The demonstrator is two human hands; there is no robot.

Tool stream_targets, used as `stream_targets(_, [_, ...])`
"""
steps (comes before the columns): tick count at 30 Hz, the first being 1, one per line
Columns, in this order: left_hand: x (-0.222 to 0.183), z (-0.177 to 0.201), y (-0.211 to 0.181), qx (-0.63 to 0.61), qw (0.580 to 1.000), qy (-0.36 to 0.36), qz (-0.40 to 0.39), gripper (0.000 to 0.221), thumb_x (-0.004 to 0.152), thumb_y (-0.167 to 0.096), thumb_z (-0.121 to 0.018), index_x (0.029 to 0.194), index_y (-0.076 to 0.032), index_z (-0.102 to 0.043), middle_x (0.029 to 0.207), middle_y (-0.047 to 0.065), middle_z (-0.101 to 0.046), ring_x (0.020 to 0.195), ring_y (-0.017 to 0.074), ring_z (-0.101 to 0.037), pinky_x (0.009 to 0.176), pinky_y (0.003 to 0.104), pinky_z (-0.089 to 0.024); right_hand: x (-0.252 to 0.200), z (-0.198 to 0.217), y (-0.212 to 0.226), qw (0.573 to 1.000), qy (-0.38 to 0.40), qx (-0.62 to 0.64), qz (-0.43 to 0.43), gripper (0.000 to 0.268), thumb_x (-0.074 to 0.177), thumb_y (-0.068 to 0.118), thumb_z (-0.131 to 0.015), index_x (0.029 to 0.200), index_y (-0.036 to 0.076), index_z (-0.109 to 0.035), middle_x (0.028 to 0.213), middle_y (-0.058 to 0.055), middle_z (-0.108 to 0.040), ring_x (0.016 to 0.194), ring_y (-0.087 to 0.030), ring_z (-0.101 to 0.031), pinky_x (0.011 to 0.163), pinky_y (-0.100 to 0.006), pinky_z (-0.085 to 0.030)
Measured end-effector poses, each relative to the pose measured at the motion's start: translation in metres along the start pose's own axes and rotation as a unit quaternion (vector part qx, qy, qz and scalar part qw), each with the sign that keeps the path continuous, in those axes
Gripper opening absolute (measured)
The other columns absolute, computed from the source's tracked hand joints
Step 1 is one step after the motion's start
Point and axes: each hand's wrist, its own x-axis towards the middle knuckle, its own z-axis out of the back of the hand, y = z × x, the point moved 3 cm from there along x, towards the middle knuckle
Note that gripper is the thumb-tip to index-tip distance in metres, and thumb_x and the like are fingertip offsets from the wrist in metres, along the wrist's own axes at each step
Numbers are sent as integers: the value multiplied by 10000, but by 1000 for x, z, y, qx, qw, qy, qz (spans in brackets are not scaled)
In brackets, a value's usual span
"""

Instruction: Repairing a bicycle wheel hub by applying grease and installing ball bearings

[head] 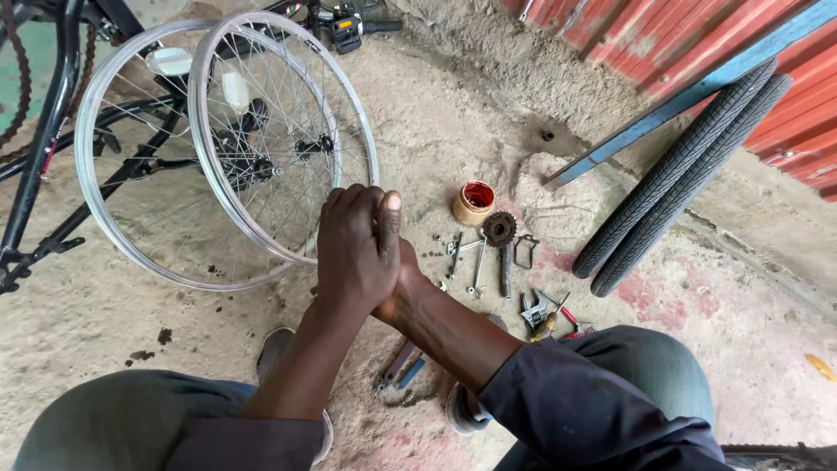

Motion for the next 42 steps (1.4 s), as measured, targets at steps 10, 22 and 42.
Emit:
stream_targets(10, [12,-11,15,279,862,418,-58,373,957,-302,-526,1054,36,-651,968,258,-656,926,477,-691,775,594,-552,117,152,-21,965,-24,-259,-20,423,1055,213,-468,738,-10,-640,591,-153,-564,505,-313,-638,366,-339,-404])
stream_targets(22, [40,-6,29,236,785,572,17,420,1024,-309,-543,1186,68,-634,994,271,-700,953,433,-727,858,572,-590,106,187,-70,716,-117,-683,87,203,957,238,-589,907,122,-748,843,-108,-746,951,-334,-744,799,-453,-611])
stream_targets(42, [44,-16,36,202,769,605,39,494,972,-398,-529,1229,16,-610,1103,260,-684,1077,470,-689,901,601,-566,141,224,97,389,202,-863,-252,422,980,410,-589,770,81,-748,571,-138,-690,523,-243,-732,438,-290,-636])
